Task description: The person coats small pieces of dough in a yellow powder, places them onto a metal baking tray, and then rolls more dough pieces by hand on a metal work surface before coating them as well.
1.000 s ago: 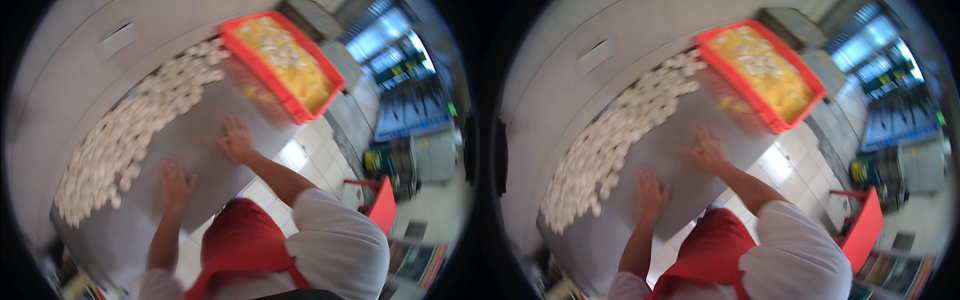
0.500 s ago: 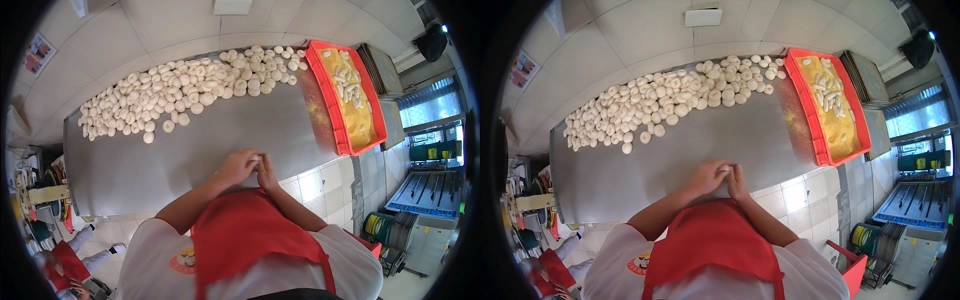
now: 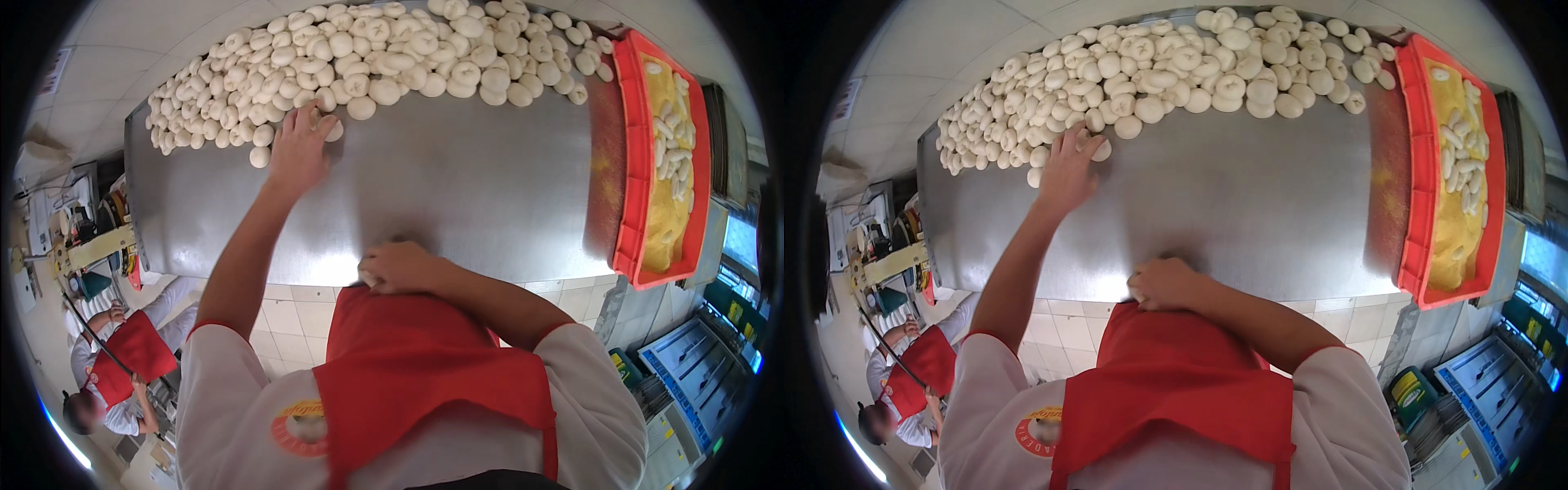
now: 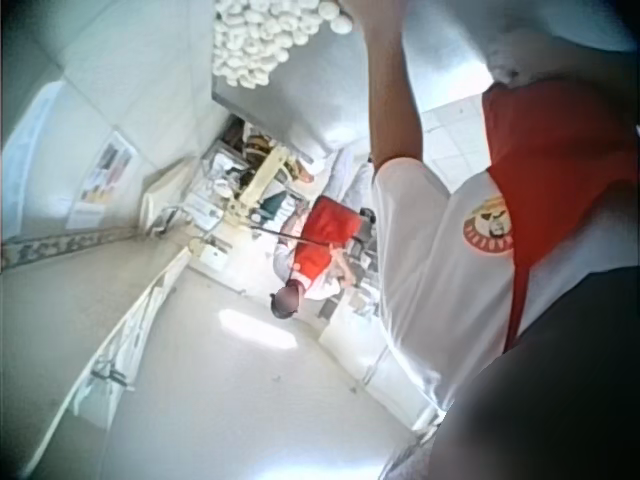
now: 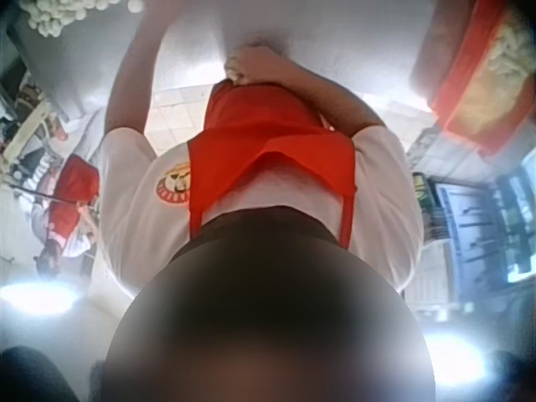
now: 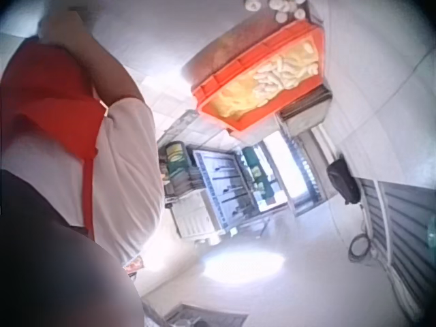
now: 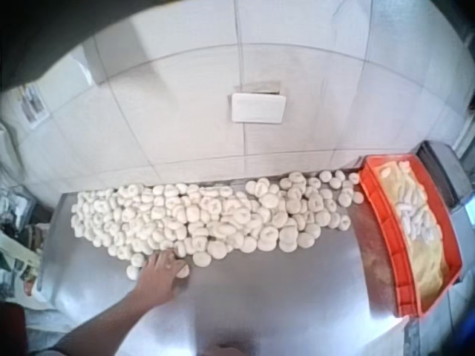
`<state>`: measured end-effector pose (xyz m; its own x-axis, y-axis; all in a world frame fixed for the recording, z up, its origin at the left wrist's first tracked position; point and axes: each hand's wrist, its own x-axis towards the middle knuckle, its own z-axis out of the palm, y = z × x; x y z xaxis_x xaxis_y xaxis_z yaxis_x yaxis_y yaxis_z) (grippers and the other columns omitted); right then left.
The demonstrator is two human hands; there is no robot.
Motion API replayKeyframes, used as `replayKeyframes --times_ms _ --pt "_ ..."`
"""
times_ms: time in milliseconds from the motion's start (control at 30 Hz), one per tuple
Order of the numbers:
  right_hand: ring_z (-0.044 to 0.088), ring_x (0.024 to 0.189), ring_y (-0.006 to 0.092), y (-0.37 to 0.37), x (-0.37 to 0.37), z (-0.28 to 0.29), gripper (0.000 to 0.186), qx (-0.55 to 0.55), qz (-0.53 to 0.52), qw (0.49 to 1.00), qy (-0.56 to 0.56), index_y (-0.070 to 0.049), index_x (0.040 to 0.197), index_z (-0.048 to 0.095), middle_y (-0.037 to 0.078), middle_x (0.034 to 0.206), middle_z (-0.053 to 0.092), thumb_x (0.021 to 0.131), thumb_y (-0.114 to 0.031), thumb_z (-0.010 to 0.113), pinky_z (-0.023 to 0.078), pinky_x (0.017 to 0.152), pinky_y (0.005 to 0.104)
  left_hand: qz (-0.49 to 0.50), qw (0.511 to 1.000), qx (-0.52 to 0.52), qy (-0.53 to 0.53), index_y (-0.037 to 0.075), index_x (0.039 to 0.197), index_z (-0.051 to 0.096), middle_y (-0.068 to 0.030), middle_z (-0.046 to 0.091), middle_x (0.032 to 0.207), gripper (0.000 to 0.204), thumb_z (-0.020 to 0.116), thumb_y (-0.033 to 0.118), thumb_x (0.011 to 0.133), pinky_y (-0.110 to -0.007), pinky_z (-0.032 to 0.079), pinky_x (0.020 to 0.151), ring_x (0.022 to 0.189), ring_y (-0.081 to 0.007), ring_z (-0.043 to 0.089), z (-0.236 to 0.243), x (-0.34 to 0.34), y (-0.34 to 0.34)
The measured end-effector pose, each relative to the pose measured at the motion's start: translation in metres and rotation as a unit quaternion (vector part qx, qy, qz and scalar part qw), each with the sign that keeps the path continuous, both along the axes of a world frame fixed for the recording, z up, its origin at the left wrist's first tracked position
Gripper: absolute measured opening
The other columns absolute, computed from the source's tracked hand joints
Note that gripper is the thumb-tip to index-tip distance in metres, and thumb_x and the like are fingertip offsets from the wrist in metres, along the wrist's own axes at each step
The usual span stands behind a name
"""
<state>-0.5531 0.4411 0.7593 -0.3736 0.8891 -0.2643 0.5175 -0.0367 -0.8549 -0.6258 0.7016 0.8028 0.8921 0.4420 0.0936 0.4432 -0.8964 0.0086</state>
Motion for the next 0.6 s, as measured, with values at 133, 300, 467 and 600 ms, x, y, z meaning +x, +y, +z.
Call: replayKeyframes --times_ms 133,300,467,600 --pt "0.070 0.099 0.0360 0.001 -0.020 -0.012 0.021 -0.023 0.013 0.999 -0.019 -0.005 0.106 0.069 0.019 0.109 0.069 0.091 -0.020 0.066 0.056 0.085 0.0494 0.015 0.992 -0.123 -0.010 0.005 0.113 0.069 -0.0191 0.064 0.124 0.036 0.071 0.009 0.077 -0.046 0.053 0.098 0.113 -0.0407 0.062 -0.011 0.012 0.033" --pt "0.069 0.084 0.0281 -0.044 0.024 0.021 0.021 -0.117 -0.312 0.926 0.177 -0.004 0.108 0.066 0.015 0.098 0.071 0.090 -0.014 0.064 0.057 0.076 0.0416 0.136 0.799 -0.492 -0.319 0.000 0.112 0.063 -0.0053 0.068 0.106 0.018 0.064 0.008 0.096 -0.033 0.053 0.084 0.091 -0.0190 0.064 -0.034 -0.039 0.037" --pt "0.071 0.086 0.0243 -0.216 0.187 0.010 0.031 0.227 -0.624 0.621 0.417 0.002 0.113 0.066 0.015 0.099 0.072 0.100 -0.025 0.059 0.057 0.075 0.0361 0.175 0.428 -0.779 -0.424 0.005 0.127 0.060 -0.0050 0.063 0.119 0.028 0.056 0.017 0.102 -0.030 0.056 0.083 0.103 -0.0172 0.064 -0.028 -0.044 -0.058" --pt "0.069 0.100 0.0290 -0.242 0.200 0.075 0.055 0.248 -0.758 0.364 0.482 0.002 0.141 0.048 0.016 0.122 0.066 0.109 -0.043 0.050 0.059 0.092 0.0429 0.171 0.391 -0.846 -0.319 0.006 0.118 0.060 -0.0065 0.064 0.106 0.022 0.054 0.010 0.097 -0.030 0.055 0.077 0.092 -0.0157 0.063 -0.072 -0.060 -0.113"
